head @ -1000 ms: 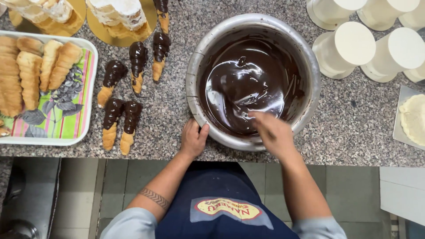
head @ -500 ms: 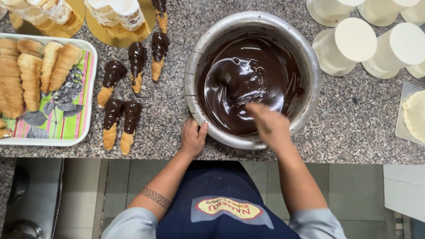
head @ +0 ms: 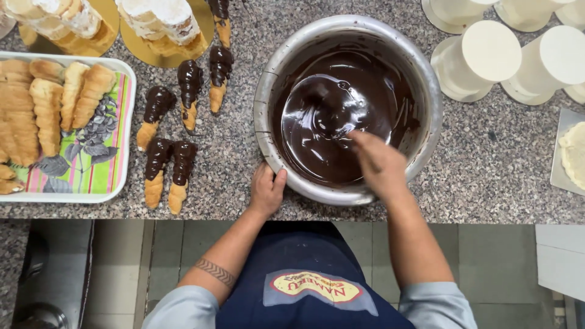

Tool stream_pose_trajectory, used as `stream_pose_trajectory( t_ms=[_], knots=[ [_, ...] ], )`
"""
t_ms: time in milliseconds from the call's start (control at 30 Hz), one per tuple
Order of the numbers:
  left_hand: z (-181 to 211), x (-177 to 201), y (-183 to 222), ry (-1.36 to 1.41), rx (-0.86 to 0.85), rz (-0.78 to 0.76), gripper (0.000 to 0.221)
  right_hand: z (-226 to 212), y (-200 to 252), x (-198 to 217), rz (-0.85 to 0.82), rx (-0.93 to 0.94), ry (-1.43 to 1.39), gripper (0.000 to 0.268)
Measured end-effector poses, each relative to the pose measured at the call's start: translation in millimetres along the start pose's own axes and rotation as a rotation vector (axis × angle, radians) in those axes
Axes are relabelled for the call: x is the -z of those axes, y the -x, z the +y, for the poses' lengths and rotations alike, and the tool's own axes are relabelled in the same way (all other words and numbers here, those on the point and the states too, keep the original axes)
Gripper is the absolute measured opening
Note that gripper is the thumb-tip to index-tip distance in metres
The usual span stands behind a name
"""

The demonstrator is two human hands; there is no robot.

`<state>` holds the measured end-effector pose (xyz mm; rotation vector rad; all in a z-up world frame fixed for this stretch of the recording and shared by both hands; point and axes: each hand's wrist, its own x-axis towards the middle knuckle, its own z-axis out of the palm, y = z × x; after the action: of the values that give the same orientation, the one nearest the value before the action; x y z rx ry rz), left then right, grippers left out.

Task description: The person breaks chocolate bars into a bowl of melted chocolate and stirs it with a spatula.

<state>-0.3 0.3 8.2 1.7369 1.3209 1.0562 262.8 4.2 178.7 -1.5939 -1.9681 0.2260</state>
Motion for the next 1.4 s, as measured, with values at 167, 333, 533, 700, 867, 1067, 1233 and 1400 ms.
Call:
stream_pose_trajectory(
  t_ms=[167, 333, 533, 700, 867, 1067, 1233, 1400],
  knots=[
    [2.7, 0.6, -1.2, -0.013, 0.005, -0.012, 0.046, 5.3, 25.0, 71.8, -0.1, -0.092, 0.112, 0.032],
    [2.6, -0.1, -0.6, -0.014, -0.052, 0.016, 0.04, -19.1, 35.4, 34.0, -0.173, -0.064, -0.221, 0.032],
    [4.3, 1.3, 1.7, -0.003, -0.028, 0.023, 0.035, -3.0, 2.5, 26.7, -0.022, -0.045, 0.082, 0.029],
    [6.7, 4.2, -1.4, 0.001, -0.086, 0.037, 0.035, -10.8, 42.3, 84.0, -0.246, -0.146, -0.039, 0.036],
    [6.1, 2.0, -0.2, 0.014, -0.042, 0.027, 0.034, -19.7, 19.3, 8.3, -0.173, -0.045, -0.314, 0.035],
    [9.0, 3.2, -1.3, 0.005, -0.075, 0.043, 0.036, -6.2, 14.1, 42.9, -0.1, -0.088, 0.047, 0.036],
    [8.4, 3.8, -0.9, 0.007, -0.097, 0.044, 0.037, -17.8, 43.0, 61.6, -0.262, -0.077, -0.155, 0.038],
    [4.3, -0.1, -0.6, 0.006, -0.037, 0.024, 0.038, -17.5, -4.4, -1.5, -0.144, -0.12, -0.284, 0.037]
  ],
)
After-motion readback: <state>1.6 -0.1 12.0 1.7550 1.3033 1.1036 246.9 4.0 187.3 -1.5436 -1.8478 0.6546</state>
